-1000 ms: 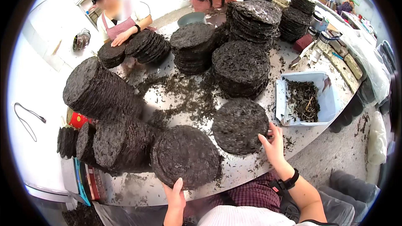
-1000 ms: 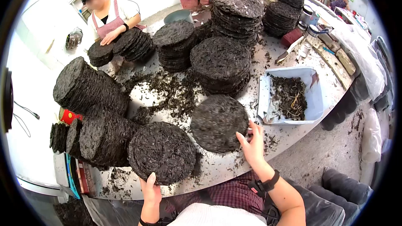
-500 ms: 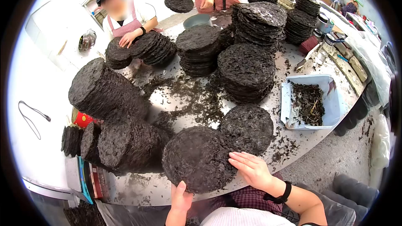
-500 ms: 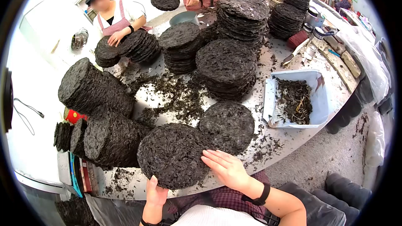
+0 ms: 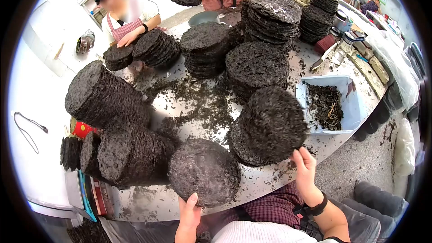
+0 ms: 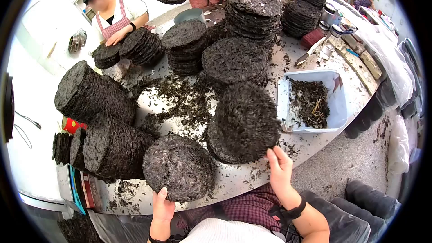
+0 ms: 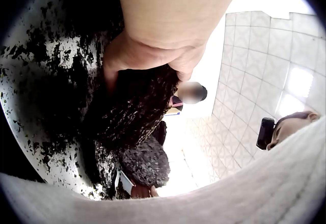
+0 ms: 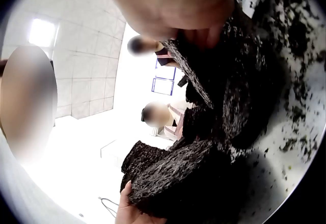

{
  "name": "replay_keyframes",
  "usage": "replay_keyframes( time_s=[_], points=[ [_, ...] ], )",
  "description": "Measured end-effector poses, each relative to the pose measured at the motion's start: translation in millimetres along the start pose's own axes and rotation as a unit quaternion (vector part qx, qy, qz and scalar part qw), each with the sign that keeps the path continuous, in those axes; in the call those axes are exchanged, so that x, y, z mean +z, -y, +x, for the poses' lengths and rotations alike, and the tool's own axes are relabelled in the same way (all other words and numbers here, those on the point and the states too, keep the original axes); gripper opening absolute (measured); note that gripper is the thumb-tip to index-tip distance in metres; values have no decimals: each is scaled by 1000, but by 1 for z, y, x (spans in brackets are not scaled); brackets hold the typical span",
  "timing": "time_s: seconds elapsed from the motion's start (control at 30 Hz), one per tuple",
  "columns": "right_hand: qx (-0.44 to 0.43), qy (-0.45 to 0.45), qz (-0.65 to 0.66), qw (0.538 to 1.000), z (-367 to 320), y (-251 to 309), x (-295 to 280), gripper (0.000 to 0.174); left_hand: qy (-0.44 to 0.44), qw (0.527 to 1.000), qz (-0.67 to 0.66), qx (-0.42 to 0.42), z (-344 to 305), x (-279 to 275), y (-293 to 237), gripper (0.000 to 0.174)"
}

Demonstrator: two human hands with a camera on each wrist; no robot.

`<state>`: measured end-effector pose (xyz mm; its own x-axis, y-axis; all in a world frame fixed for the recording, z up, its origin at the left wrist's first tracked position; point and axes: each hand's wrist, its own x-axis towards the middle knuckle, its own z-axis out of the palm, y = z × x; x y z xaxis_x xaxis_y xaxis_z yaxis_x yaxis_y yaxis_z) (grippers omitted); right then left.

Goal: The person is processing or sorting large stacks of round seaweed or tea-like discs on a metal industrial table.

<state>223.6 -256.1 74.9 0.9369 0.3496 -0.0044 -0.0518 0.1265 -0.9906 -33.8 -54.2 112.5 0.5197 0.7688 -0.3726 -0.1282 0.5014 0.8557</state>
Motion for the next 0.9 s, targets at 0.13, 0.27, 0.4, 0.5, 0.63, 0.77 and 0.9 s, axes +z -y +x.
replay_keyframes(
  time_s=[0.13,0.27,0.4,0.5,0.63,0.77,0.9],
  points=[
    [-230,12,-321,919,8,35,-6,15,-5,1000,12,2,-2,1,0,74],
    [-321,154,-575,737,15,17,-2,32,-6,1000,19,5,-1,0,3,74],
    [-265,245,-517,776,-9,19,18,45,-4,1000,-9,-18,-1,0,5,91],
    [-233,389,-354,818,-23,31,51,61,60,989,129,37,-5,-5,23,107],
    [-188,452,-242,838,-45,23,82,71,158,918,337,139,-9,5,27,115],
    [-98,493,-218,836,-44,30,79,63,182,966,174,61,-10,13,4,96],
    [-161,454,-198,854,-44,26,79,36,150,983,109,14,-3,2,7,96]
  ],
)
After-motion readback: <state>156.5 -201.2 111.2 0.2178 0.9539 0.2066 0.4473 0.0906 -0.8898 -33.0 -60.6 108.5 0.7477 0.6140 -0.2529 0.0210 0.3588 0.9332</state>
